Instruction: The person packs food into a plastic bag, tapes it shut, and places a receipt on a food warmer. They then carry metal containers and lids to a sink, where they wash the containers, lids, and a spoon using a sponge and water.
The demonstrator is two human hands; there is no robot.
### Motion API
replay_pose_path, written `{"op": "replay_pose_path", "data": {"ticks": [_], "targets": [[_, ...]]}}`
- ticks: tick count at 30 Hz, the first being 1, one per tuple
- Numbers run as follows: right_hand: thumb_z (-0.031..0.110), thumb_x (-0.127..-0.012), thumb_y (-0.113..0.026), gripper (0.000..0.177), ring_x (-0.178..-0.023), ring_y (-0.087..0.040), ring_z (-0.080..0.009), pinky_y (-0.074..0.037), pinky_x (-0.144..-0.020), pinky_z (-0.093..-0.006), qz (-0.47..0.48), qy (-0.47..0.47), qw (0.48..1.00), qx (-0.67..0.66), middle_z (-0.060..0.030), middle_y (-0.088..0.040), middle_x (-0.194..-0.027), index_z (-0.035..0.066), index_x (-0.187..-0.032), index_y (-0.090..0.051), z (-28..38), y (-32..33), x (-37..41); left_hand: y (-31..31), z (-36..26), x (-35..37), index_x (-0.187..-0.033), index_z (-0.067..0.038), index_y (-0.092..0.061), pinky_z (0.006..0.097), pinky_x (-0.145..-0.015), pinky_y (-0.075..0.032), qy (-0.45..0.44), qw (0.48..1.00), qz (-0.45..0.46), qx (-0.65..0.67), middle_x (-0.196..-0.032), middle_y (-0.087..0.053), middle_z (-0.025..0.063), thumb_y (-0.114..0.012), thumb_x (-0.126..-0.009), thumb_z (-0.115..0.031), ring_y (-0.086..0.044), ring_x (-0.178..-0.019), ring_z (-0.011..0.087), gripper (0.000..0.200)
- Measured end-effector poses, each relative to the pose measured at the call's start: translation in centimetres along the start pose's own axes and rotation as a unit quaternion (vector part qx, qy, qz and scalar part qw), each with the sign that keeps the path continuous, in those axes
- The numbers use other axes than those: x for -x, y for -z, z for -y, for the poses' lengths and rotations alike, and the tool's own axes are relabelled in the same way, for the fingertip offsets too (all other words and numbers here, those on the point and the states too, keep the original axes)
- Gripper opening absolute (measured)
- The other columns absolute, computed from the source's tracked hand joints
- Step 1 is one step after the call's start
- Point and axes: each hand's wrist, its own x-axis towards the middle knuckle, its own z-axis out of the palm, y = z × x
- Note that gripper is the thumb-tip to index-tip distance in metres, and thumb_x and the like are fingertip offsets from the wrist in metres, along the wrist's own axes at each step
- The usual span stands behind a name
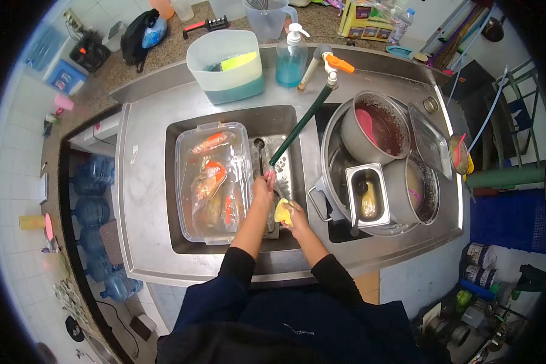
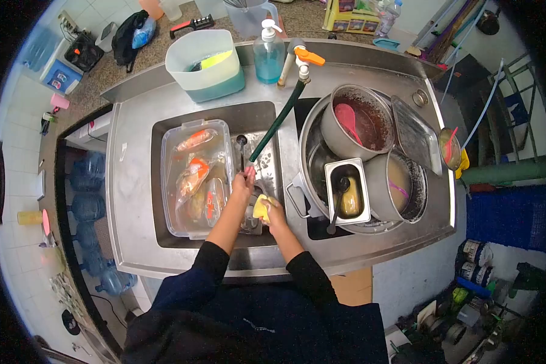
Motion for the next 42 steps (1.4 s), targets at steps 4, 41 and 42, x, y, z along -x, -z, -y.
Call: {"op": "replay_pose_path", "data": {"ticks": [4, 41, 42], "targets": [[0.022, -0.08, -0.06, 0.019, -0.045, -0.049, -0.0148, -0.032, -0.032, -0.0225, -0.036, 0.016, 0.999, 0.027, -0.005, -0.054, -0.069, 0.011, -0.094, -0.052, 0.5, -0.5, 1.3, 3.0, -0.9, 4.0, -0.111, 0.006, -0.042, 0.0399, -0.074, -0.053, 0.039, 0.983, 0.092, -0.155, -0.093, -0.052, 0.0148, -0.028, -0.088, -0.009, -0.058, -0.08, 0.0273, 0.031], [0.014, -0.068, -0.072, 0.031, -0.066, -0.058, -0.0126, -0.045, -0.057, -0.0251, 0.103, 0.017, 0.982, 0.155, -0.0024, -0.06, -0.078, 0.003, -0.094, -0.059, 0.5, -0.5, -0.1, 7.1, -4.7, 11.7, -0.107, 0.003, -0.054, 0.0307, -0.068, -0.046, -0.1, 0.797, 0.124, -0.582, -0.088, -0.059, 0.0103, -0.046, -0.091, -0.037, -0.057, -0.074, 0.0153, 0.044], [0.013, -0.069, -0.071, 0.032, -0.067, -0.058, -0.0125, -0.045, -0.058, -0.0255, 0.137, 0.047, 0.98, 0.138, -0.0028, -0.06, -0.079, 0.003, -0.097, -0.058, -0.1, -0.8, 0.9, 8.3, -3.8, 8.8, -0.104, 0.004, -0.054, 0.0295, -0.069, -0.047, -0.032, 0.793, 0.162, -0.586, -0.09, -0.06, 0.0095, -0.048, -0.088, -0.047, -0.058, -0.076, 0.0159, 0.054]]}}
